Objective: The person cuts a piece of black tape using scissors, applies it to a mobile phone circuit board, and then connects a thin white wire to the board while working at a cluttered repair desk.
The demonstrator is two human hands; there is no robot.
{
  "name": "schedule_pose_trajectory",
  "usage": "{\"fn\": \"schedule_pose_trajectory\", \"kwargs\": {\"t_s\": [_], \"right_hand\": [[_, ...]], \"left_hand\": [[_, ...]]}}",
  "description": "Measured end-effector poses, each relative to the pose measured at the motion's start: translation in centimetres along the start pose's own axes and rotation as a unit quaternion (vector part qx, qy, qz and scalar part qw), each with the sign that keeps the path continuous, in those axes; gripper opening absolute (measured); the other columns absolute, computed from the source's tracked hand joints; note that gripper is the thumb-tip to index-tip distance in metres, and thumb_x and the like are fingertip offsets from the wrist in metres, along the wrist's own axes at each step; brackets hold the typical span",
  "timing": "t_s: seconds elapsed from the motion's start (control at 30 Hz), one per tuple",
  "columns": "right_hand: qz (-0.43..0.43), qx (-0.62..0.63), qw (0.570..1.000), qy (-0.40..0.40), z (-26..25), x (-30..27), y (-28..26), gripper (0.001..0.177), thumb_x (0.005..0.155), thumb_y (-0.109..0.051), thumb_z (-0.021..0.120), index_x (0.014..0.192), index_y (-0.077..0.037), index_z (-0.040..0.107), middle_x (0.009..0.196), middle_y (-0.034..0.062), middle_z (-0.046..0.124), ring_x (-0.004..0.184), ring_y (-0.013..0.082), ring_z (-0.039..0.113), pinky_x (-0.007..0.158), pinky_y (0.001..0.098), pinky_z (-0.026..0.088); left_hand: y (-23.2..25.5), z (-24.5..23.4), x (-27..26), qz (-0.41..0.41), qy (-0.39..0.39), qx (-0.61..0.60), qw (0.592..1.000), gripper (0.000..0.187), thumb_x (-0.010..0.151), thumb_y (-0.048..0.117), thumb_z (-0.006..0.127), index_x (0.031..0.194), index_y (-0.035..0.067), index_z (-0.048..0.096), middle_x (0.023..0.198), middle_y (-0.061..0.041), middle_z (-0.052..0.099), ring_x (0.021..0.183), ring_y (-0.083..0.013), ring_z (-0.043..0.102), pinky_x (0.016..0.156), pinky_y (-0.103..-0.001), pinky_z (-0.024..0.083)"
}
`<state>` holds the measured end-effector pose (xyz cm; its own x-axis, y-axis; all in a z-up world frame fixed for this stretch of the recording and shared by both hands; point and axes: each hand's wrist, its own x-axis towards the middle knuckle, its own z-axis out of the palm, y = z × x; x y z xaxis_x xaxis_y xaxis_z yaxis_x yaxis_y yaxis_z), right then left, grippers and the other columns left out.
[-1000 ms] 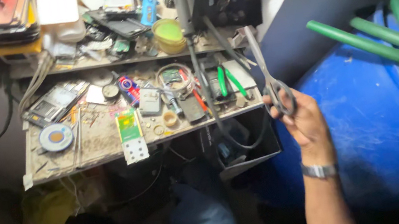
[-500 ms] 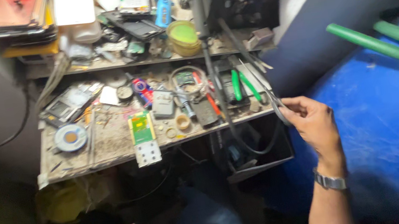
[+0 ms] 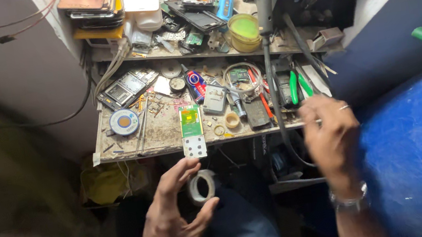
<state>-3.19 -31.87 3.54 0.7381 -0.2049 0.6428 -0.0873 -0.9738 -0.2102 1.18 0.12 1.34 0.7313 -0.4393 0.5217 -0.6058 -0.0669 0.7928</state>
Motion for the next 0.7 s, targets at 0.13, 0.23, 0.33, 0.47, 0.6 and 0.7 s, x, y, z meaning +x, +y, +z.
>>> {"fn": "schedule_pose_trajectory", "kwargs": {"t_s": [0.13,0.23,0.33,0.47,0.6,0.7], "right_hand": [[0.179,0.405,0.858,-0.261,0.5,-3.0,-6.0,0.028,0.090,-0.021,0.075,0.111,-0.003,0.076,0.095,0.0012,0.078,0.083,0.0094,0.068,0.075,0.0253,0.055],[0.256,0.585,0.696,-0.329,2.2,-4.6,-8.0,0.034,0.092,-0.022,0.074,0.119,-0.001,0.073,0.101,0.0027,0.076,0.085,0.0078,0.064,0.073,0.0227,0.051],[0.284,0.668,0.610,-0.318,2.9,-5.2,-7.7,0.028,0.095,-0.016,0.077,0.114,0.004,0.074,0.100,0.0037,0.072,0.083,0.0090,0.058,0.071,0.0231,0.046],[0.192,0.594,0.749,-0.223,2.9,-3.0,-6.7,0.022,0.089,-0.012,0.080,0.106,0.000,0.073,0.104,0.0030,0.071,0.095,0.0107,0.066,0.083,0.0247,0.054],[0.037,0.181,0.979,-0.081,3.4,1.8,-4.7,0.023,0.083,-0.009,0.081,0.105,-0.005,0.075,0.106,0.0077,0.070,0.091,0.0211,0.064,0.077,0.0325,0.052],[-0.030,0.066,0.993,-0.097,3.4,3.4,-4.4,0.019,0.083,-0.010,0.081,0.100,-0.006,0.076,0.103,0.0090,0.070,0.103,0.0298,0.063,0.087,0.0413,0.052]], "left_hand": [[-0.1,2.2,1.0,0.026,0.002,-0.021,0.999,0.088,0.080,0.006,0.087,0.149,0.006,0.032,0.143,-0.020,0.057,0.127,-0.0309,0.067,0.106,-0.038,0.058],[-0.1,3.0,1.4,0.062,0.030,-0.002,0.998,0.088,0.083,0.006,0.086,0.151,0.007,0.030,0.146,-0.022,0.054,0.130,-0.0335,0.065,0.108,-0.040,0.057],[-0.3,2.9,1.9,0.113,0.028,0.023,0.993,0.088,0.086,0.005,0.084,0.152,0.006,0.027,0.149,-0.024,0.051,0.136,-0.0382,0.059,0.113,-0.043,0.054],[-0.4,2.0,2.6,0.143,0.043,0.065,0.987,0.090,0.083,0.014,0.086,0.150,0.005,0.027,0.148,-0.026,0.050,0.136,-0.0418,0.056,0.112,-0.046,0.052],[-1.0,1.4,1.7,0.018,0.060,0.005,0.998,0.072,0.085,0.012,0.085,0.143,0.005,0.043,0.126,-0.014,0.069,0.115,-0.0266,0.072,0.099,-0.038,0.060],[-2.1,0.9,1.1,-0.174,0.030,-0.154,0.972,0.054,0.088,0.014,0.080,0.134,0.004,0.053,0.099,-0.007,0.074,0.085,-0.0162,0.076,0.079,-0.030,0.064]]}}
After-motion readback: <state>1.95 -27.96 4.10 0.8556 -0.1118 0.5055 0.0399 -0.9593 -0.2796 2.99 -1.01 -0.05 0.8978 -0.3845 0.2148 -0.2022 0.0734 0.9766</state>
